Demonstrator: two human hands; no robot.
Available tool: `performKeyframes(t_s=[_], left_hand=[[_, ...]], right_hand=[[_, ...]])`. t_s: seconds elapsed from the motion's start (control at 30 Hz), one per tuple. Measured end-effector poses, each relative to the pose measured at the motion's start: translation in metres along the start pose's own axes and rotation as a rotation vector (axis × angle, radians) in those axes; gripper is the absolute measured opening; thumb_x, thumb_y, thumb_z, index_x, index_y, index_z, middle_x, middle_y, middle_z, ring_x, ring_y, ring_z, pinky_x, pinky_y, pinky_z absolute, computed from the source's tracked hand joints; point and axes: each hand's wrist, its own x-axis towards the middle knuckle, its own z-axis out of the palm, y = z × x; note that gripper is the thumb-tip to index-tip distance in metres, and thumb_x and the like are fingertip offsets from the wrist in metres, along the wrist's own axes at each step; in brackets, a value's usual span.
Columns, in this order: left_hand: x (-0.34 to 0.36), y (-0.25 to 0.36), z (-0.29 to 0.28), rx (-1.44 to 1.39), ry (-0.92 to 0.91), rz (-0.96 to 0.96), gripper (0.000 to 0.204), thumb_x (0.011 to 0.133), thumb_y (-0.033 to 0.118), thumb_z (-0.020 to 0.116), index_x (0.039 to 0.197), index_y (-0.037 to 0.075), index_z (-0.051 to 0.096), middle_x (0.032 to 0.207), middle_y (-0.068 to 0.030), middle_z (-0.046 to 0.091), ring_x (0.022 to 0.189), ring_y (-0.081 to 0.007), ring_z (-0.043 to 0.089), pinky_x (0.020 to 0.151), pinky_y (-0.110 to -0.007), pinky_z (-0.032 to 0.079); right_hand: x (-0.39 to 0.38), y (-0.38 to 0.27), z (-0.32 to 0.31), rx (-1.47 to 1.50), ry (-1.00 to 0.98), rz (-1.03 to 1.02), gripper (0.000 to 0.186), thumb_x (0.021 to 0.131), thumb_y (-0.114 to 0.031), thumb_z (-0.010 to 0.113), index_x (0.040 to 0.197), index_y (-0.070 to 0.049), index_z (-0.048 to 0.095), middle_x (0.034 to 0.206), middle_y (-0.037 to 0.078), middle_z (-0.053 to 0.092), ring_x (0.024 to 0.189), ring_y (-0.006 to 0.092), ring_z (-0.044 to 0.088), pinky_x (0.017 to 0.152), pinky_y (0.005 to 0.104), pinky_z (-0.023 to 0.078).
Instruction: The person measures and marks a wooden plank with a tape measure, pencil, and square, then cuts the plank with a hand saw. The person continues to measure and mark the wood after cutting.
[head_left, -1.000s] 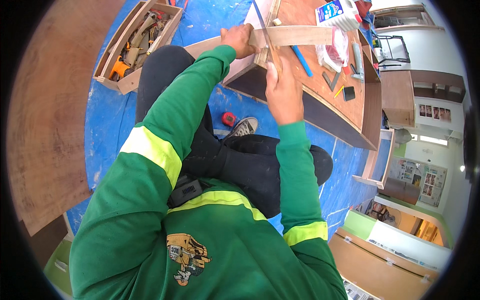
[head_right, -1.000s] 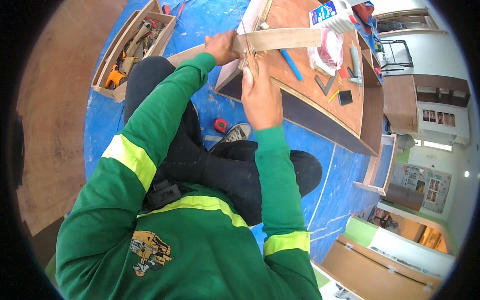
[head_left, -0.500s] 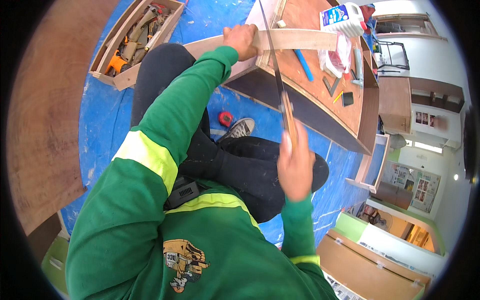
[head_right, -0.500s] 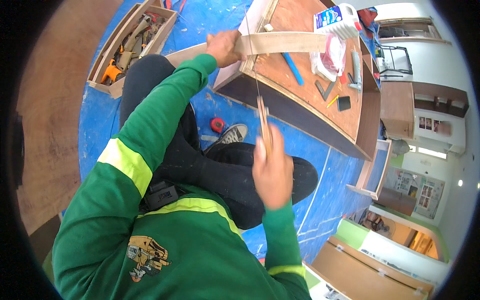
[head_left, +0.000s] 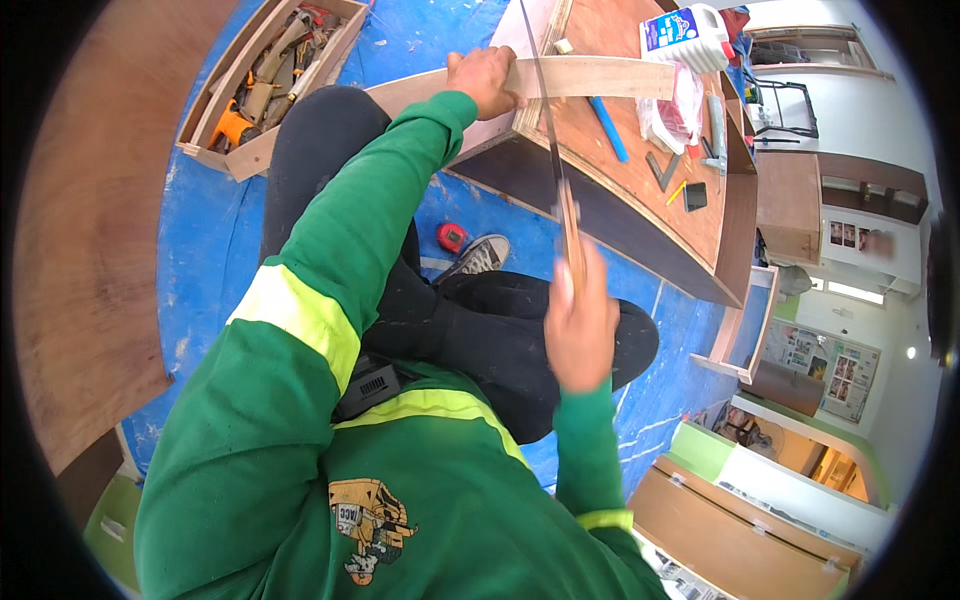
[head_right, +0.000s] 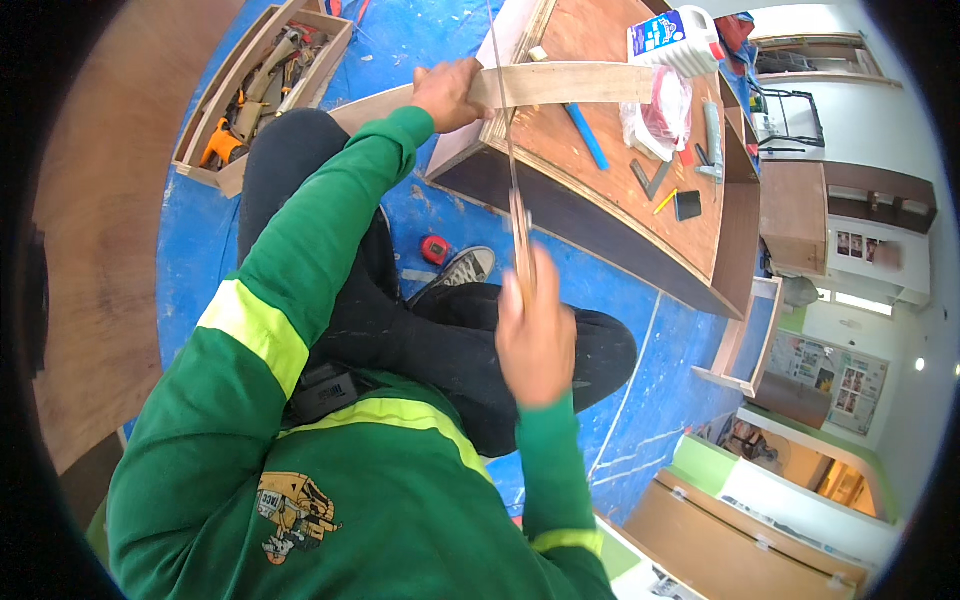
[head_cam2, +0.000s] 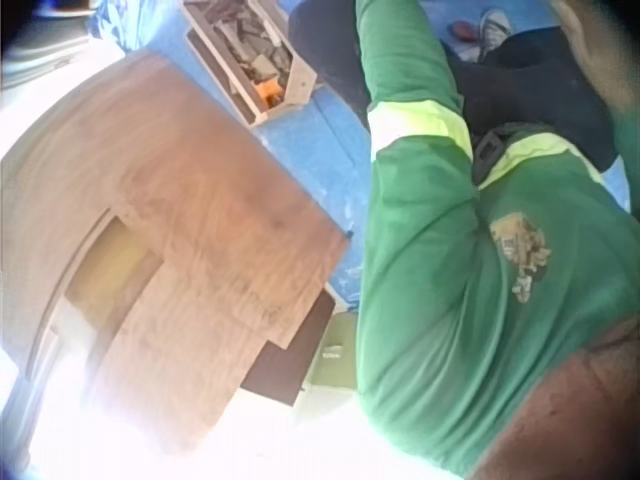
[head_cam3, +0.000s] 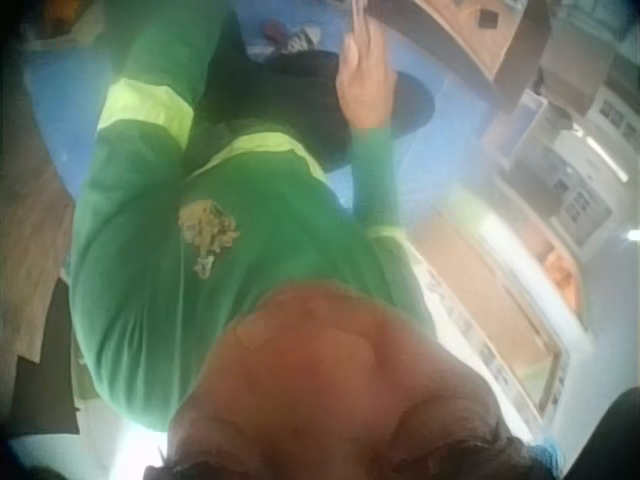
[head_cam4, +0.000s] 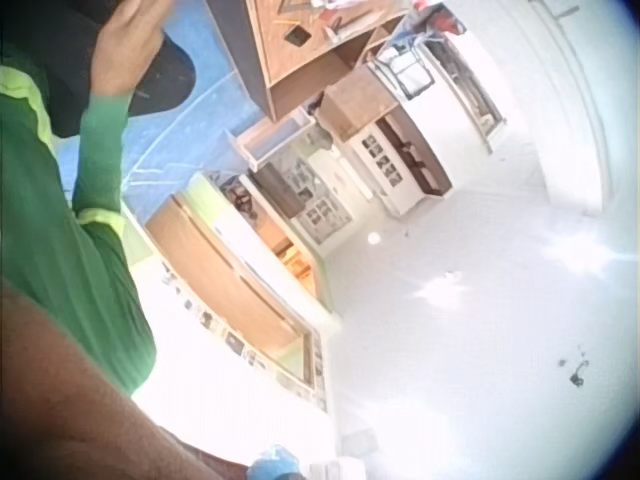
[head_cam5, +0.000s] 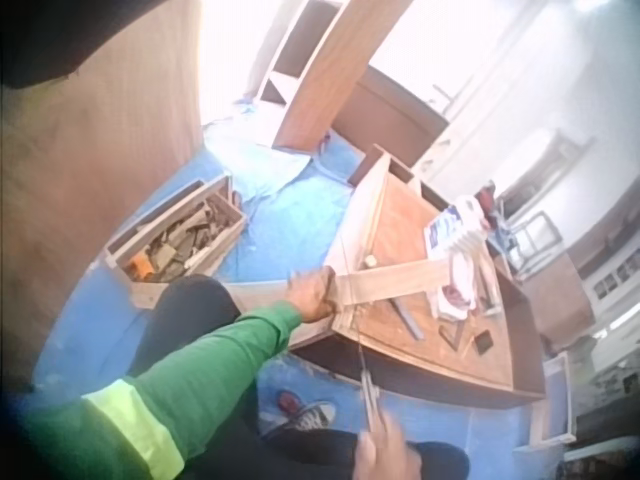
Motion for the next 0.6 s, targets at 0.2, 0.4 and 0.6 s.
performKeyframes(t_s=[0.2, 0.4, 0.6], left_hand=[[-0.005, 0.001, 0.002, 0.002, 0.051, 0.018, 0.066, 0.085, 0.049, 0.092, 0.133, 0.011, 0.068, 0.130, -0.0105, 0.072, 0.126, -0.0337, 0.064, 0.106, -0.054, 0.038], [-0.002, 0.005, -0.001, -0.002, 0.030, 0.014, 0.068, 0.084, 0.048, 0.092, 0.136, 0.011, 0.067, 0.132, -0.0108, 0.071, 0.129, -0.0338, 0.063, 0.106, -0.055, 0.038], [-0.001, 0.002, 0.001, -0.044, 0.034, 0.020, 0.075, 0.082, 0.048, 0.093, 0.141, 0.011, 0.066, 0.134, -0.0124, 0.071, 0.131, -0.0340, 0.062, 0.107, -0.055, 0.037]], right_hand=[[-0.087, -0.021, -0.060, -0.073, -0.079, 0.132, 0.046, 0.111, -0.014, 0.062, 0.155, 0.000, 0.053, 0.124, 0.029, 0.076, 0.109, 0.0473, 0.078, 0.086, 0.0497, 0.061], [0.075, 0.015, 0.022, 0.062, 0.021, -0.124, 0.037, 0.112, -0.017, 0.063, 0.146, -0.003, 0.059, 0.115, 0.036, 0.070, 0.108, 0.0559, 0.069, 0.081, 0.0567, 0.057], [0.160, 0.004, 0.051, 0.042, 0.110, -0.274, 0.035, 0.113, -0.028, 0.061, 0.138, -0.004, 0.063, 0.106, 0.034, 0.072, 0.100, 0.0575, 0.068, 0.082, 0.0631, 0.054]])
